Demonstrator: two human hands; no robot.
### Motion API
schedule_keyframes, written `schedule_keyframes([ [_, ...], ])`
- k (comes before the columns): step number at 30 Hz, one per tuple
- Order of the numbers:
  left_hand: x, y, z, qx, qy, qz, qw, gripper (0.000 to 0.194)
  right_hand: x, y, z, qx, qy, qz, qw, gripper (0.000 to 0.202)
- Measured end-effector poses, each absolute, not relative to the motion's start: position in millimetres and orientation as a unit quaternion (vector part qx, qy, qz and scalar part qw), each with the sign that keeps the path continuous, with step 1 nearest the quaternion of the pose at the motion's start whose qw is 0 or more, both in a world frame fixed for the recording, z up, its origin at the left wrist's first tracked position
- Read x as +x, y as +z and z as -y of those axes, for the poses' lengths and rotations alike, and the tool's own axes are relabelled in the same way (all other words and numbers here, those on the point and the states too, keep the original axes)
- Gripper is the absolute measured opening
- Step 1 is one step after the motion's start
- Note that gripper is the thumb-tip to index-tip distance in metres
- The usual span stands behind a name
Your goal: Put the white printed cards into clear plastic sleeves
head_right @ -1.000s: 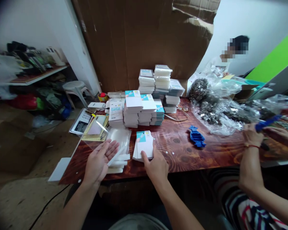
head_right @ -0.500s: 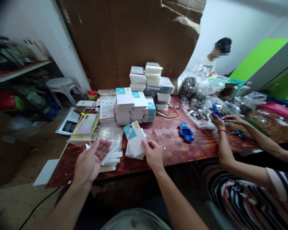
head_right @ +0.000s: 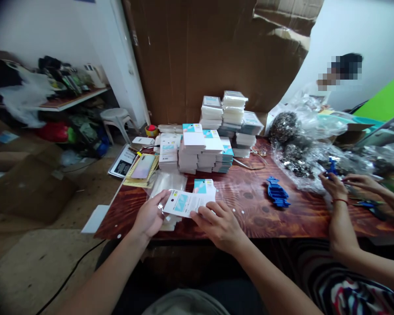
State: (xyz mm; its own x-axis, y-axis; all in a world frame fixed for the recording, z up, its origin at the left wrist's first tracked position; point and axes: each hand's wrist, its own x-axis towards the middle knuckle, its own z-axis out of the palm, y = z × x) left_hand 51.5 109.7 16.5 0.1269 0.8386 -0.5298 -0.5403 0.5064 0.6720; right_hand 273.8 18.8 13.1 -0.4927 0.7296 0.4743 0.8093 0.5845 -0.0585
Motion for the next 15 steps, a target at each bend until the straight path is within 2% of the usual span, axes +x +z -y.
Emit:
schedule_keyframes([
  [6,54,12,-107,0.188,0.443,-0.429,0.764,0.018,235,20,-39,-0.440,-0.130,0.869,0.183,0.032],
  [10,57,18,-104,0.211,0.447,-0.405,0.770,0.015,220,31,-50,-0.457,-0.035,0.867,0.194,0.036],
  [15,52,22,-106,0.214,0.421,-0.418,0.776,0.020,255,28,-61,-0.474,0.239,0.784,0.322,0.086],
])
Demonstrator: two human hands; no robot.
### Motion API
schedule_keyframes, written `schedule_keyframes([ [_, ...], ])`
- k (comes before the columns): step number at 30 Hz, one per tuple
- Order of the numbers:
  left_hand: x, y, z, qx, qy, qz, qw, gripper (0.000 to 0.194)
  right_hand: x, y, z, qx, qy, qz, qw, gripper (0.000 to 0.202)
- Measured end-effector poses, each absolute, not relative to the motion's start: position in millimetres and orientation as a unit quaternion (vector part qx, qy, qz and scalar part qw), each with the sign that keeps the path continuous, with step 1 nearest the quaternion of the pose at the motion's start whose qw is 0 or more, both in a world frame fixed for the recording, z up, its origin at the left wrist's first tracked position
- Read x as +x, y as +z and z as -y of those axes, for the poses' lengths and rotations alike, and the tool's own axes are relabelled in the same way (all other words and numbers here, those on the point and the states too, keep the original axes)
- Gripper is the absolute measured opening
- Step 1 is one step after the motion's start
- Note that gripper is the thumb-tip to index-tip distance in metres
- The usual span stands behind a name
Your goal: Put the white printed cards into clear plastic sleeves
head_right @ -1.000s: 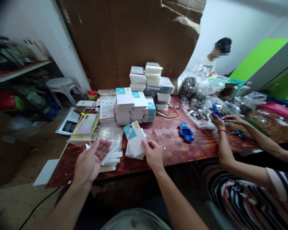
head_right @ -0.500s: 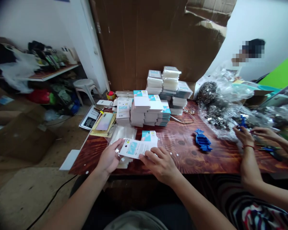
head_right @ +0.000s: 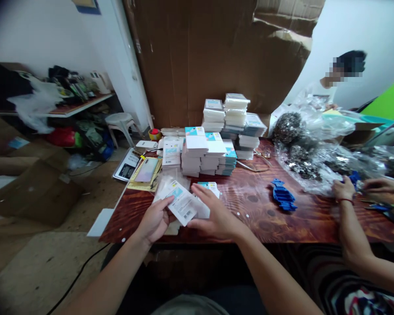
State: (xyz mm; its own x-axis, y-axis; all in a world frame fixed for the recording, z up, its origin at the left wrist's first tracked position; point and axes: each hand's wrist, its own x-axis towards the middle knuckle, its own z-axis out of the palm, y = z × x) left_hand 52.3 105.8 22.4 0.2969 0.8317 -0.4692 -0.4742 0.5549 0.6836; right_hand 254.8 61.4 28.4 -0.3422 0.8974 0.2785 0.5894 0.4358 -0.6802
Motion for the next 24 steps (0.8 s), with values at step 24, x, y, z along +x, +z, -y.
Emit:
schedule_keyframes([
  [24,52,21,-102,0.383,0.193,-0.440,0.789,0.035,219,12,-83,-0.596,0.467,0.385,0.528,0.035],
])
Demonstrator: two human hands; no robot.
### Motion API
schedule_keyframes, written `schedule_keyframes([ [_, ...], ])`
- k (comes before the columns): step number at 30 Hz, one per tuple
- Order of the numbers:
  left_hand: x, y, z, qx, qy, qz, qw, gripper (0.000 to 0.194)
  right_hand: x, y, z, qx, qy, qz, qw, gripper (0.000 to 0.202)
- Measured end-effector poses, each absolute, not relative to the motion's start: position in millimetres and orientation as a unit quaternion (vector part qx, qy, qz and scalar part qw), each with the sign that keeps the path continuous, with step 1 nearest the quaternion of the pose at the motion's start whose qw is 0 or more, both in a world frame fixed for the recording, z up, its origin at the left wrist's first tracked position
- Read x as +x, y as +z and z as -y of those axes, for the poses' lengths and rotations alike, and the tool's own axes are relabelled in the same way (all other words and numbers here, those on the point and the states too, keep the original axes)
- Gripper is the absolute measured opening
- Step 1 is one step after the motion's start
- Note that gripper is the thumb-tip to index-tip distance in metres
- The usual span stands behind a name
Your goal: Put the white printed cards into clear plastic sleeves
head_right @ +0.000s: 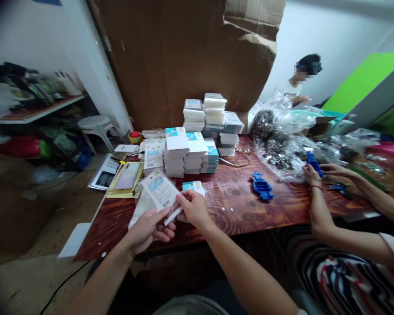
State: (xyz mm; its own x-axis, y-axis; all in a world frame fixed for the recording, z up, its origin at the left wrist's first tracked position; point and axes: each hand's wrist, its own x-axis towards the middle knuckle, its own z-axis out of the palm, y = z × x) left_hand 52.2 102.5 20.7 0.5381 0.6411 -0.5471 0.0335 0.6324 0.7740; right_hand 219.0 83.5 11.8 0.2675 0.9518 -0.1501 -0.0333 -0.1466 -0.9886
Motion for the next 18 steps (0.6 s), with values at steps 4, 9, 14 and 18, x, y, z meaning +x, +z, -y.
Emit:
schedule_keyframes([
  [4,49,32,-96,0.367,0.221,-0.453,0.782,0.039,264,10,-57,-0.679,0.356,0.304,0.565,0.032],
  [9,34,26,-99,0.496,0.474,-0.571,0.452,0.027,338,-26,-28,-0.874,0.132,0.276,0.378,0.038],
  [14,14,0,-125,0.579,0.411,-0.671,0.216,0.063,327,-33,-36,-0.912,-0.032,0.338,0.230,0.053],
  [18,0,-11,-143,0.581,0.306,-0.693,0.296,0.045,291,-15,-37,-0.850,0.118,0.450,0.247,0.054],
])
